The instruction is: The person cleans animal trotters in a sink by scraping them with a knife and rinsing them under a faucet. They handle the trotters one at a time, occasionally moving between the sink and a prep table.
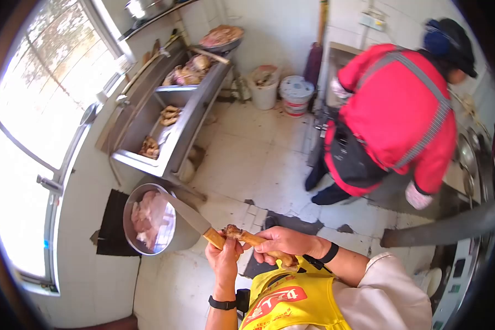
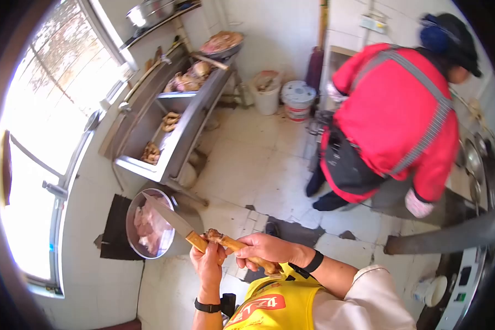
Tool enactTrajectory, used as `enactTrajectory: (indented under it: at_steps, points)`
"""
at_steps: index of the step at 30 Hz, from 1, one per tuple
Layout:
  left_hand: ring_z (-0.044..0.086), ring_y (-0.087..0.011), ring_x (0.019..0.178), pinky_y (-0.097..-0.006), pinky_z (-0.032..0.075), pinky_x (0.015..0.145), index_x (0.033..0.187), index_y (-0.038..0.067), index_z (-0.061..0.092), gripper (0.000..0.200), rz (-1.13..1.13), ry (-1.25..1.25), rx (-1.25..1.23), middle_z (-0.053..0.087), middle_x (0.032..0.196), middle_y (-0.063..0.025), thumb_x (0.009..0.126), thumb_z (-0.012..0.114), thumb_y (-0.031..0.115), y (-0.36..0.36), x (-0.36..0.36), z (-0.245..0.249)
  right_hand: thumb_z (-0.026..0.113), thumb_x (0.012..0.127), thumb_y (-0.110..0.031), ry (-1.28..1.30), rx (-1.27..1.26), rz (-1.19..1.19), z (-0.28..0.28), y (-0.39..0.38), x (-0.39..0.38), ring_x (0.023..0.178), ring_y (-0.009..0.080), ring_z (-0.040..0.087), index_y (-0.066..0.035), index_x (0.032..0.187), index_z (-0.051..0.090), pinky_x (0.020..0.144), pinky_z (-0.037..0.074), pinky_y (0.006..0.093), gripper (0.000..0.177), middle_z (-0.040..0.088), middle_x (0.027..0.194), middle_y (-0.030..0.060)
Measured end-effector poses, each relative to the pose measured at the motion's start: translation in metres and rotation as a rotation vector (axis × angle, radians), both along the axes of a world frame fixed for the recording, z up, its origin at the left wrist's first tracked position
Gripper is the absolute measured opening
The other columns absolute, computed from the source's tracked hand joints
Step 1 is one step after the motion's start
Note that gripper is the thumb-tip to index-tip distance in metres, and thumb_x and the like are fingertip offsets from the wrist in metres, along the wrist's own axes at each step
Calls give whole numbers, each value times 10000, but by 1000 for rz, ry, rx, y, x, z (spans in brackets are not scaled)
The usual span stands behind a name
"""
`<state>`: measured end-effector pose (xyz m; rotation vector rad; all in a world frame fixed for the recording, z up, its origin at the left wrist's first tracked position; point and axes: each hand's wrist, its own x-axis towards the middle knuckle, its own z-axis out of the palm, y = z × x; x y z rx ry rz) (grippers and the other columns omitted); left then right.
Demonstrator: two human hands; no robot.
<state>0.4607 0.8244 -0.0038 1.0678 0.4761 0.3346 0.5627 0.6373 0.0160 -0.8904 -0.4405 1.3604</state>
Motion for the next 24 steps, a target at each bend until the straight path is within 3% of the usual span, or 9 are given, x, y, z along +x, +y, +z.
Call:
enactTrajectory:
  at_steps: [6,11,14,19,21,23,24]
  points:
    - [601,-114,607,-256,498,566,988,41,593,22,148,146,177,660,793,-53,979,611,50,104,89,14,556,1066,-226,-1,17,122,-9,119,109,698,78,584,7,1289,620,673,500,235,329,664,918,23]
    - [609,-107,620,-244,476,553,983,16,632,56,277,132,169,675,791,-51,988,607,66,173,144,24,558,1063,-213,5,-28,203,2,201,181,690,85,589,17,1270,622,658,501,236,316,667,915,37]
    - [596,-109,604,-241,471,547,990,27,627,63,261,133,112,666,773,-46,998,611,88,219,163,10,566,1057,-189,72,-37,264,-2,248,211,713,92,583,28,1361,574,683,497,228,374,652,952,42]
    - [575,-106,568,-238,465,535,997,37,621,79,259,139,61,649,737,-39,995,648,111,309,220,-5,582,1047,-178,79,-26,125,-19,339,263,712,89,590,11,1268,587,673,502,222,290,648,928,41]
    - [580,-101,568,-245,458,525,973,32,626,92,291,163,98,644,727,-27,994,660,115,347,249,-4,585,1049,-189,20,-61,92,-12,380,285,718,92,595,14,1306,576,671,505,223,328,646,919,46]
    - [585,-73,586,-251,445,520,945,18,629,129,324,221,513,636,725,4,1003,664,127,382,267,-4,590,1049,-190,55,-70,-19,1,412,304,725,92,602,19,1339,564,677,506,221,358,645,916,49]
    - [633,-168,578,-320,469,532,939,19,637,119,285,246,664,658,713,-41,976,683,122,397,272,1,591,1048,-178,24,-71,-32,3,426,313,730,95,610,24,1347,568,681,507,223,361,654,921,53]
